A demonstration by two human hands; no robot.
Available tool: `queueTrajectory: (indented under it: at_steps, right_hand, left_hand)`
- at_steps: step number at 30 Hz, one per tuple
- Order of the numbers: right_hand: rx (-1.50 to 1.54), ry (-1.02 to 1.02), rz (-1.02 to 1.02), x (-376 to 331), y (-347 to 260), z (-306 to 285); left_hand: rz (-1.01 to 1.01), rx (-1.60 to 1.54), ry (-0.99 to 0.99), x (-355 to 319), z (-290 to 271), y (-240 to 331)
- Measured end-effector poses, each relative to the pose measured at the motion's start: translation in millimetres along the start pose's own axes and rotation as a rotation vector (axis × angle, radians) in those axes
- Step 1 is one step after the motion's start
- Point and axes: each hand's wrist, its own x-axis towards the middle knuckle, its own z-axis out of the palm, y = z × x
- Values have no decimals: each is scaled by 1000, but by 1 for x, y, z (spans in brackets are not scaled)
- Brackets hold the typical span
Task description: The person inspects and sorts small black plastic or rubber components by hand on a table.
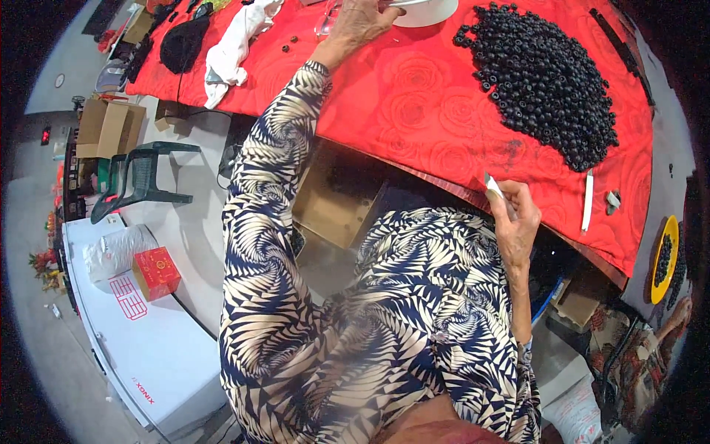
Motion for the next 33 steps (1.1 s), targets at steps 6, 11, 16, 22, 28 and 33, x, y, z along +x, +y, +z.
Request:
queueTrajectory:
  at_steps: [6, 11, 16, 22, 28, 33]
  right_hand:
    - [-7, 4, -12, -3, 3, 1]
    - [3, -10, -9, -6, 3, -1]
    - [14, -2, -14, -5, 2, -3]
    - [-29, -17, -16, -1, 1, 0]
    - [-15, -7, -13, -2, -1, 1]
    - [-31, -10, -24, -3, 2, 0]
  left_hand:
    - [-62, 129, -182, 1, 0, -6]
    - [-51, -88, 41, 2, -23, 2]
    - [-496, -143, -163, -24, -46, -22]
    - [-258, 290, -355, -65, -30, -43]
    - [-141, 244, -344, -72, -33, -45]
    - [-147, 302, -282, -90, -46, -52]
